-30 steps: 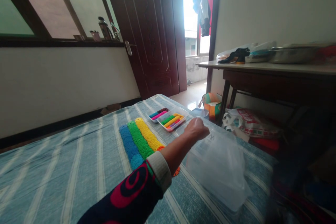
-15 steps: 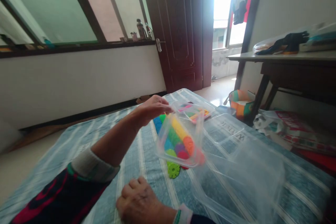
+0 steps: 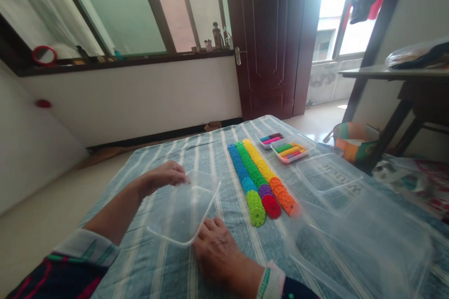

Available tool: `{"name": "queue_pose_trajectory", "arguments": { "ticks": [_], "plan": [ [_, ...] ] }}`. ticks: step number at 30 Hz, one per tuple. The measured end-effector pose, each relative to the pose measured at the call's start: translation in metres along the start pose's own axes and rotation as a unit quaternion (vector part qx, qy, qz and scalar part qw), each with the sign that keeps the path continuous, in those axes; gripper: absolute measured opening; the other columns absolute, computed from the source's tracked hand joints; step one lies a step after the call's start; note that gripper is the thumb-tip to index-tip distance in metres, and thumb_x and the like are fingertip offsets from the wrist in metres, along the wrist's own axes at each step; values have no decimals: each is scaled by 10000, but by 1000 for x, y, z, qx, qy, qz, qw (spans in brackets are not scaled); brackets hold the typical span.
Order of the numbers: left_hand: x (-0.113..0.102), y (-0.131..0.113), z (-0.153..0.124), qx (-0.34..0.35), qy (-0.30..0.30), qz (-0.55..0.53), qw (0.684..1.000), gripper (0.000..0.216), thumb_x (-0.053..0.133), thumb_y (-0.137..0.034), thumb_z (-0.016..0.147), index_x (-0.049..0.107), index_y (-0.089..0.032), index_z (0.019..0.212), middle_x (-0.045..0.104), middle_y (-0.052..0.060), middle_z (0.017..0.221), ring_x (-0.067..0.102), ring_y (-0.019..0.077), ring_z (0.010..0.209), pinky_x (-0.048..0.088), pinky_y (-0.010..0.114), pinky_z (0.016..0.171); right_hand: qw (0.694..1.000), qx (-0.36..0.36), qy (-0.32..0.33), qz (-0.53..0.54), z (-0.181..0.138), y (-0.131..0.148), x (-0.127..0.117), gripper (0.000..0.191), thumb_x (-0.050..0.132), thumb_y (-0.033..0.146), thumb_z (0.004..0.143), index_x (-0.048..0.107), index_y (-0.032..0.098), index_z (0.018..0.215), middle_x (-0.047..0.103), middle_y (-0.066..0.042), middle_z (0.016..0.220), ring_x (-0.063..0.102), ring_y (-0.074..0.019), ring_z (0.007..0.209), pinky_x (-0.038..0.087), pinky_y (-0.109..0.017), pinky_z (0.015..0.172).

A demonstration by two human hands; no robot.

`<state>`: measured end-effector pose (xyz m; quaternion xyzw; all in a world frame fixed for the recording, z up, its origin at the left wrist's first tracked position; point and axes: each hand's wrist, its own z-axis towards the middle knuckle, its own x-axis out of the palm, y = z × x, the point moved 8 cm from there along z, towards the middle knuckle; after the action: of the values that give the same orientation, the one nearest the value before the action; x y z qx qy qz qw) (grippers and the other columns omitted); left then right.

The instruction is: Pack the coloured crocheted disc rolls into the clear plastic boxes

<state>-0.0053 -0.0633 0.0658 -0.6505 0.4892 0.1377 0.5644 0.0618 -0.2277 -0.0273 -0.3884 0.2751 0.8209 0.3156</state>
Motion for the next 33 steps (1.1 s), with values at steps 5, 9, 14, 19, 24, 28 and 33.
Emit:
{"name": "queue_pose_trajectory", "arguments": {
  "ticks": [5,9,14,19,24,28,33],
  "plan": [
    [-5,24,6,-18,3,-1,1000,303,705,-373,523,484,-190,425,411,-25,498,338,121,540,284,270,553,1000,4,25,-13,-2,-2,6,46,604,207,804,608,164,788,620,-72,845,532,-227,806,463,-378,703],
    [1,47,9,-51,14,6,999,252,704,-346,486,517,-186,432,448,-14,500,394,136,558,324,269,567,1000,10,22,-5,-1,-4,8,41,589,196,802,597,170,771,616,-67,843,524,-214,794,451,-366,697],
    [5,58,16,-55,-7,30,998,200,653,-333,484,524,-185,444,483,-9,527,440,144,578,374,270,588,1000,20,16,-3,-2,-6,9,30,599,160,756,584,174,734,612,-62,807,521,-210,767,430,-350,665],
    [13,52,19,-37,-26,50,998,173,590,-352,516,575,-181,499,474,-17,517,426,141,552,344,273,559,999,49,-12,3,-3,-11,8,45,587,135,729,579,174,707,599,-56,748,513,-200,714,396,-332,628],
    [27,42,21,1,-29,57,998,197,567,-359,530,620,-173,568,534,-12,565,458,152,600,368,276,600,997,58,-56,-6,-4,-16,5,73,575,130,721,564,188,678,591,-46,704,503,-192,673,354,-322,602],
    [39,41,22,18,-14,55,998,190,551,-341,549,632,-173,585,554,-6,566,458,151,584,365,272,586,995,58,-83,-6,-6,-19,1,89,568,139,733,538,194,670,590,-35,701,501,-178,659,334,-316,601],
    [51,38,16,45,6,41,998,198,554,-355,580,633,-181,630,580,-12,613,503,154,611,404,264,630,991,32,-129,-33,-7,-16,-16,119,526,148,758,506,201,653,536,-20,643,476,-171,613,302,-320,590]
  ]
}}
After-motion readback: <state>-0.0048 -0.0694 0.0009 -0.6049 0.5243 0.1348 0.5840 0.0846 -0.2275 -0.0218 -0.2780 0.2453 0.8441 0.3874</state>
